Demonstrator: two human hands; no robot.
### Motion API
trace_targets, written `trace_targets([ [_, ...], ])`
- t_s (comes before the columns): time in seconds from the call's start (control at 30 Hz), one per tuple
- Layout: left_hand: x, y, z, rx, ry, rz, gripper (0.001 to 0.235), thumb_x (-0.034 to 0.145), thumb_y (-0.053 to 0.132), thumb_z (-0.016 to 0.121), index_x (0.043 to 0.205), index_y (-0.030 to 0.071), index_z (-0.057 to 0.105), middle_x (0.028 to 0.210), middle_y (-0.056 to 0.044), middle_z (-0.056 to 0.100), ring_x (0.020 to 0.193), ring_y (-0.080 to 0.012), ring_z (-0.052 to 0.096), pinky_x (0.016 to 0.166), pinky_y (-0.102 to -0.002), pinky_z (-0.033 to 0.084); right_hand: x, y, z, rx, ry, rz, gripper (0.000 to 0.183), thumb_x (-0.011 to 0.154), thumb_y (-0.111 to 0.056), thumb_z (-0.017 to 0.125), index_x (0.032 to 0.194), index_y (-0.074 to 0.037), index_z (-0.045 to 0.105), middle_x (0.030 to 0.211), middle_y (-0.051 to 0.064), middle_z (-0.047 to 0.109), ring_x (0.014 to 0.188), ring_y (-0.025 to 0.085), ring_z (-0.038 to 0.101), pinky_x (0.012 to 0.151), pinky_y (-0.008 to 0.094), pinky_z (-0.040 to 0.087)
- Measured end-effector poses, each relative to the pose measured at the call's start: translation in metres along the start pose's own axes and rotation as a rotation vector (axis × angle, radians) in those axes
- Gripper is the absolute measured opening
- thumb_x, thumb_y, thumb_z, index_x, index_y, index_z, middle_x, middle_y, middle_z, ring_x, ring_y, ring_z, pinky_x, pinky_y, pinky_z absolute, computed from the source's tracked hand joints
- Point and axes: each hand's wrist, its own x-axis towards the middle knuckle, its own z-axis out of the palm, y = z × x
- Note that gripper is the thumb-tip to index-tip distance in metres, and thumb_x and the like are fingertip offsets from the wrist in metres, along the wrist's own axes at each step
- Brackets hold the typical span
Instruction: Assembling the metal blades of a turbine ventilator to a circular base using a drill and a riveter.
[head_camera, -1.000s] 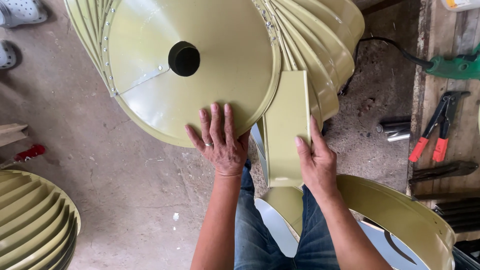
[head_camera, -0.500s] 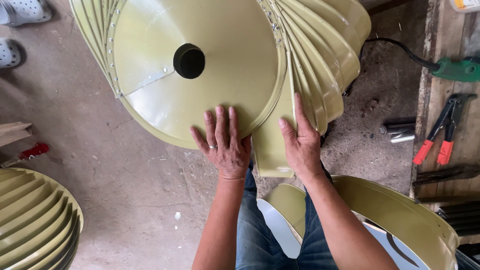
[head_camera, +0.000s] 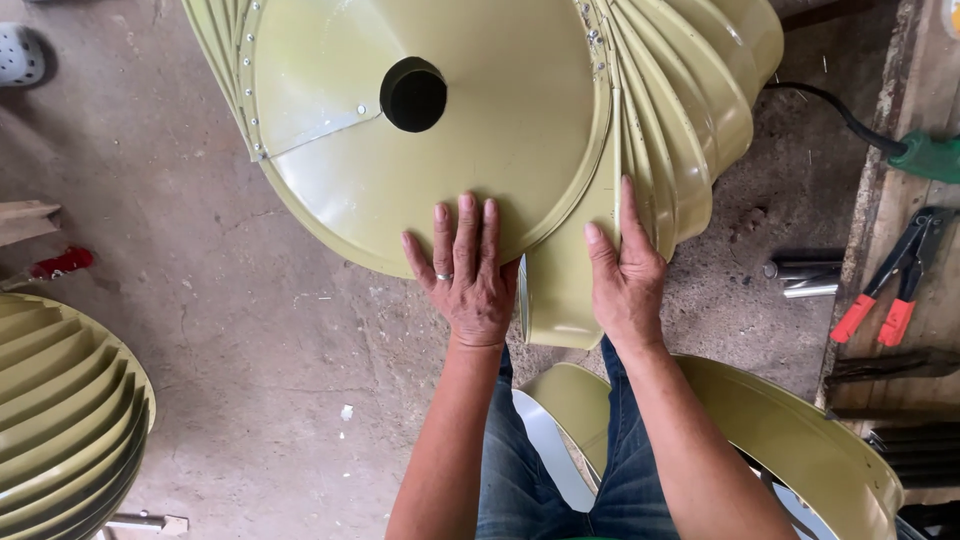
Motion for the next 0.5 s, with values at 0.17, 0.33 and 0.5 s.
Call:
trace_targets([
  [0.17, 0.0006, -0.0013, 0.0031, 0.007, 0.019, 0.036, 0.049, 0.111, 0.045, 0.056, 0.15, 0.017, 0.057, 0.16, -0.004, 0.047, 0.153, -0.0284, 0.038, 0.128, -0.064, 0.021, 0.001, 0.0003, 0.0021, -0.035, 0.035, -0.022, 0.059, 0.109, -0.018, 0.061, 0.161, -0.004, 0.036, 0.164, 0.019, 0.044, 0.154, 0.026, 0.041, 0.126, 0.037, 0.036],
  [0.33, -0.0023, 0.0002, 0.0038, -0.004, 0.02, 0.039, 0.046, 0.112, 0.042, 0.054, 0.15, 0.016, 0.058, 0.16, -0.006, 0.047, 0.153, -0.0293, 0.038, 0.128, -0.066, 0.021, 0.0029, -0.0002, 0.0033, -0.066, 0.054, 0.001, 0.059, 0.108, -0.021, 0.062, 0.16, -0.006, 0.038, 0.161, 0.017, 0.049, 0.149, 0.024, 0.049, 0.121, 0.034, 0.042],
  [0.5, 0.0001, 0.0019, 0.003, -0.012, 0.02, 0.048, 0.045, 0.112, 0.04, 0.052, 0.149, 0.015, 0.058, 0.16, -0.007, 0.047, 0.153, -0.03, 0.036, 0.127, -0.067, 0.02, 0.0063, -0.0017, 0.0023, -0.005, 0.032, 0.028, 0.062, 0.108, -0.025, 0.061, 0.161, -0.006, 0.035, 0.163, 0.019, 0.045, 0.151, 0.025, 0.043, 0.122, 0.035, 0.041],
])
